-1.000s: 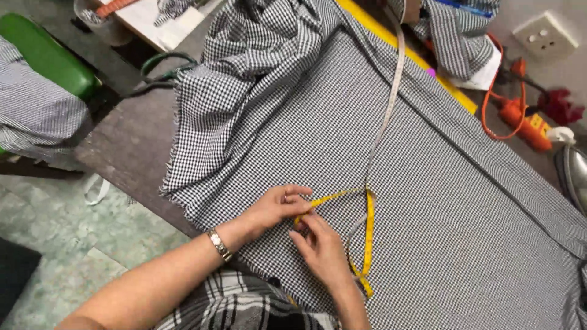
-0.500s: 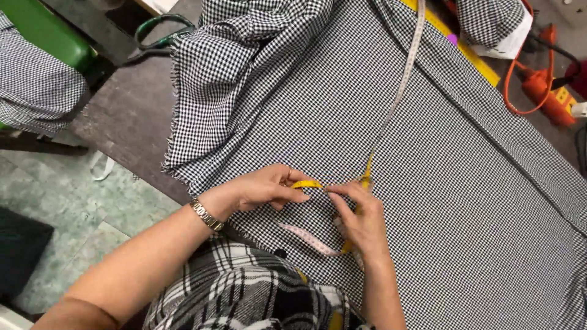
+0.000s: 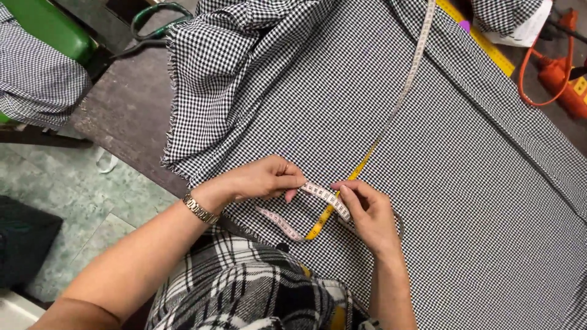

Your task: The person measures a large piece of black and white checkered fabric using a flexible measuring tape and a yellow ruler. They smooth the fabric on the table, mark measurements with a purple chalk, and handle a small container of chalk.

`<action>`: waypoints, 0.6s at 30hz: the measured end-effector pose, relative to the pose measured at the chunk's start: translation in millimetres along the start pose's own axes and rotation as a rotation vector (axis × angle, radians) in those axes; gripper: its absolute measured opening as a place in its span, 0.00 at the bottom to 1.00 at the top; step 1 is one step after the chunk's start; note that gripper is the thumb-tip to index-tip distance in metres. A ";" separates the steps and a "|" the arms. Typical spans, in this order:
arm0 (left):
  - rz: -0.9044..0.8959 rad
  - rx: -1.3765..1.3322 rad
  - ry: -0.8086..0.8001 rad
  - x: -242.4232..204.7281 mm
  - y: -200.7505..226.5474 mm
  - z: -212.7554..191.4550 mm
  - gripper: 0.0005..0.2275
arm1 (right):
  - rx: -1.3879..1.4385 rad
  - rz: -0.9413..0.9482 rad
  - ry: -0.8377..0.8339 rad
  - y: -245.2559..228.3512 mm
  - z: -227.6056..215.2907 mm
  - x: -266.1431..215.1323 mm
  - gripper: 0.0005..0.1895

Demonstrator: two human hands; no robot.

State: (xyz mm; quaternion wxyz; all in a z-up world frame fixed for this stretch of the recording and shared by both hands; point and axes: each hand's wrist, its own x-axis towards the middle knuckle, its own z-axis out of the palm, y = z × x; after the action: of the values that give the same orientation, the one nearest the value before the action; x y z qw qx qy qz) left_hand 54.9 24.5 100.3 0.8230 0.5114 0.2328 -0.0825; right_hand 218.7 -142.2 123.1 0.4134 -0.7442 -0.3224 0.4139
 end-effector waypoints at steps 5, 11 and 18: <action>-0.013 0.012 0.013 6.1 -10.0 -1.1 0.13 | 0.003 -0.019 0.000 5.9 -2.9 0.6 0.10; -0.004 0.007 0.005 6.5 -9.4 -1.5 0.13 | 0.063 -0.081 -0.064 0.4 -1.2 -3.8 0.12; -0.022 0.194 0.025 -11.9 10.3 -27.5 0.08 | -0.002 0.004 -0.161 1.4 -13.8 -4.0 0.05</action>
State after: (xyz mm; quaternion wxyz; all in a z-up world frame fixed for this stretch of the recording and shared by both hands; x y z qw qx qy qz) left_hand 40.1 52.3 104.0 0.7657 0.5871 0.2397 -0.1075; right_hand 229.3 -150.9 127.6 0.3845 -0.7096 -0.3536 0.4728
